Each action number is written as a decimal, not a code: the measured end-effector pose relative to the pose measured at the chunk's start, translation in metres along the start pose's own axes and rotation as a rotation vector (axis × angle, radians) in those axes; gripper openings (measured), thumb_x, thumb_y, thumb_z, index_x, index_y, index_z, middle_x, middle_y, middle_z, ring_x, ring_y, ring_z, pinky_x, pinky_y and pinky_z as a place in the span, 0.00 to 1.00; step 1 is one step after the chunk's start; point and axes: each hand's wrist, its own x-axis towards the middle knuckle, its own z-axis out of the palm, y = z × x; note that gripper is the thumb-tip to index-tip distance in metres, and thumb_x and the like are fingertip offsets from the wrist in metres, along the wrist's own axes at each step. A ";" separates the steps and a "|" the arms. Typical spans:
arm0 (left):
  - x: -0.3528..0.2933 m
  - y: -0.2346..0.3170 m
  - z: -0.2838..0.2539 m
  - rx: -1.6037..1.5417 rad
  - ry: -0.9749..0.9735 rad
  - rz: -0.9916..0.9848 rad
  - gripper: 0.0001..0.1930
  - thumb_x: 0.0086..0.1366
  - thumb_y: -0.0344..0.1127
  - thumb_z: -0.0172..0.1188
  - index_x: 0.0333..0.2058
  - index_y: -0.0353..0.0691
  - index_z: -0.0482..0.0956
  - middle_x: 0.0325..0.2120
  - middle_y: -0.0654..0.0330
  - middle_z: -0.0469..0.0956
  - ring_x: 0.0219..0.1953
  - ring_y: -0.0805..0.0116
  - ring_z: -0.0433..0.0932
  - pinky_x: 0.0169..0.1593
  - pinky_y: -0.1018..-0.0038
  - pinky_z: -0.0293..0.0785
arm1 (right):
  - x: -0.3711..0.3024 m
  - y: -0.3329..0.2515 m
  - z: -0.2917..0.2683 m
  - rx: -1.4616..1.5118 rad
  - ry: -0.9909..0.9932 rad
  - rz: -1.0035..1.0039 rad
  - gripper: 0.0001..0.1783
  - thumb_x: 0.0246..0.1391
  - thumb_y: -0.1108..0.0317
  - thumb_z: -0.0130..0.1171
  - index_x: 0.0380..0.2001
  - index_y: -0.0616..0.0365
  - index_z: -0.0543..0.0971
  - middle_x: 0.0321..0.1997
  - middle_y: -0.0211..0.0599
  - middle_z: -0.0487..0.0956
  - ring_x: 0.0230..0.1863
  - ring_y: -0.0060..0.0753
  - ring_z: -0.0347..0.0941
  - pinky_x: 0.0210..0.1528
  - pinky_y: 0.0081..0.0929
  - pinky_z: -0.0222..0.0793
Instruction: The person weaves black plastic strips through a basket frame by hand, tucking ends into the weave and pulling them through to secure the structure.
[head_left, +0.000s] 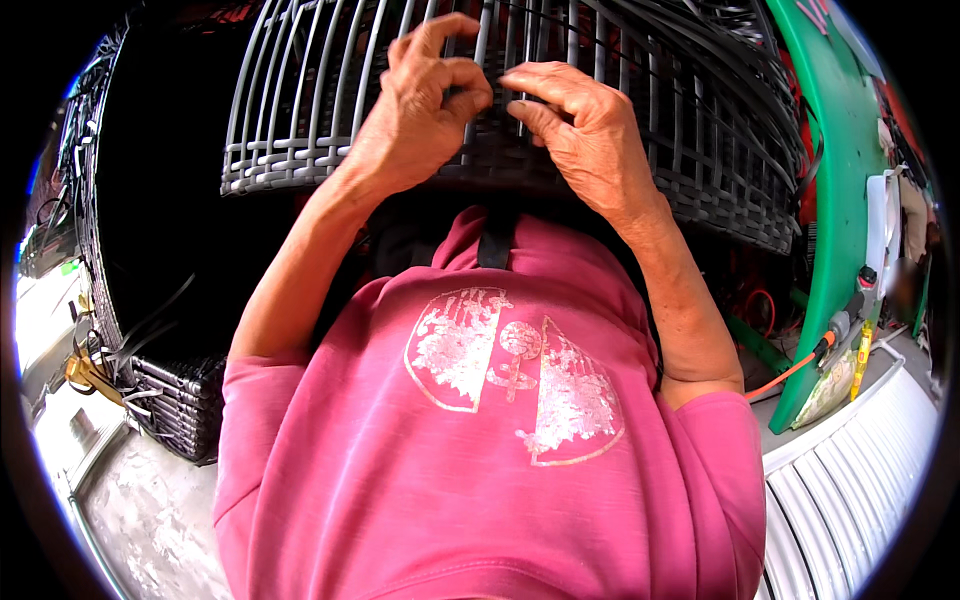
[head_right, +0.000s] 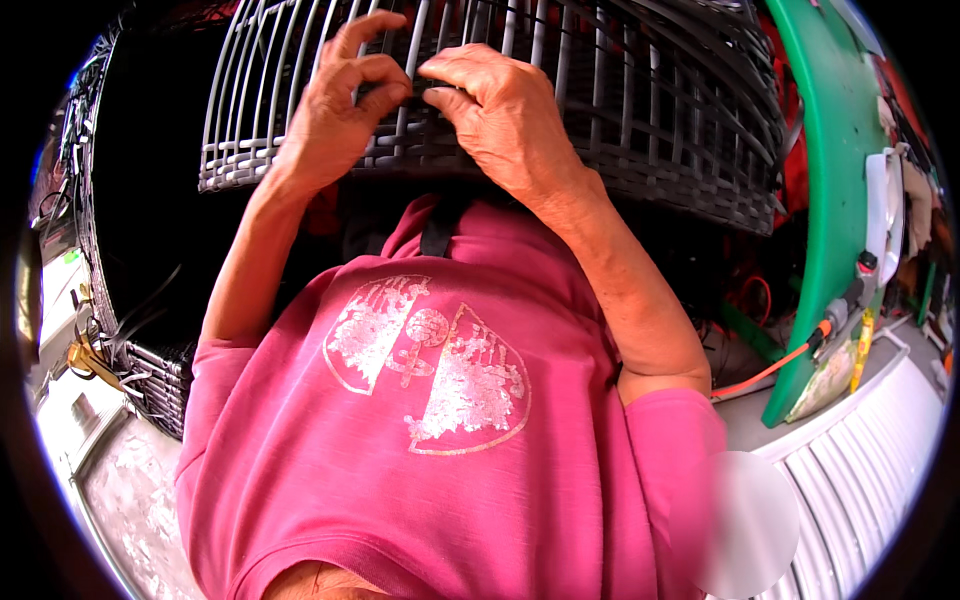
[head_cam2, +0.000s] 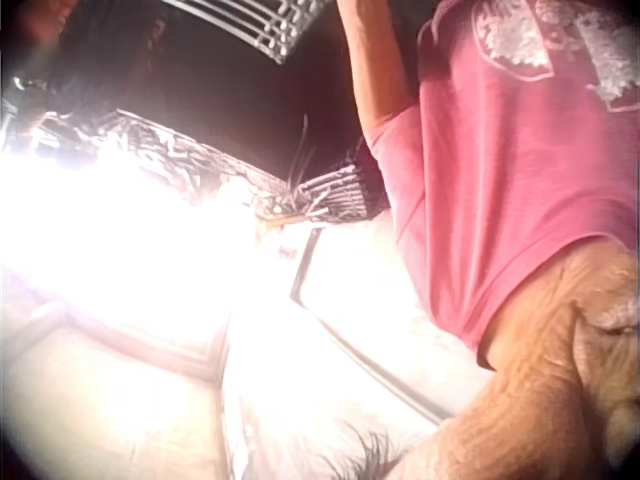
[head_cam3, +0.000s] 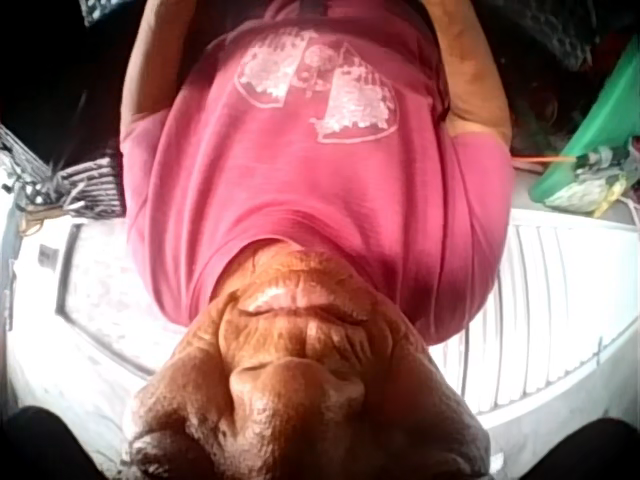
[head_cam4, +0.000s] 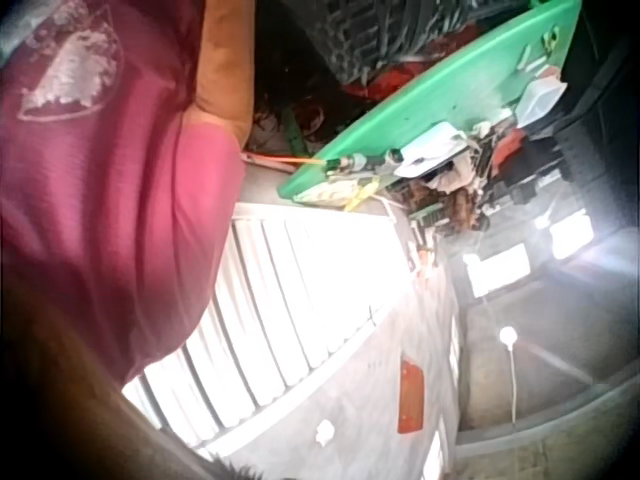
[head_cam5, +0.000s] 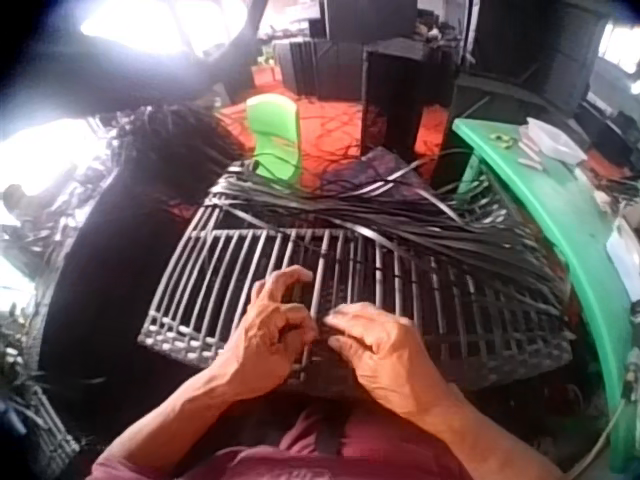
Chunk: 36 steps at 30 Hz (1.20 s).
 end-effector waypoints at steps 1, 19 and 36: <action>0.000 0.005 -0.004 0.139 0.121 0.104 0.04 0.53 0.28 0.61 0.29 0.42 0.81 0.54 0.57 0.66 0.58 0.53 0.59 0.59 0.60 0.56 | 0.004 0.002 0.005 0.062 -0.037 -0.013 0.10 0.48 0.73 0.61 0.36 0.63 0.80 0.34 0.43 0.80 0.29 0.36 0.77 0.36 0.26 0.73; -0.022 -0.039 -0.012 0.380 -0.099 -0.009 0.07 0.54 0.32 0.62 0.33 0.47 0.81 0.62 0.60 0.58 0.65 0.52 0.51 0.65 0.58 0.42 | 0.028 -0.006 0.030 -0.099 -0.315 0.164 0.06 0.40 0.73 0.57 0.23 0.62 0.81 0.21 0.50 0.77 0.26 0.49 0.75 0.34 0.37 0.72; -0.039 -0.055 -0.052 0.288 0.027 -0.050 0.09 0.58 0.25 0.56 0.36 0.41 0.80 0.58 0.57 0.63 0.63 0.55 0.56 0.63 0.65 0.55 | 0.046 -0.024 0.045 -0.189 -0.191 0.065 0.07 0.45 0.71 0.59 0.26 0.64 0.80 0.19 0.45 0.78 0.22 0.39 0.77 0.30 0.30 0.73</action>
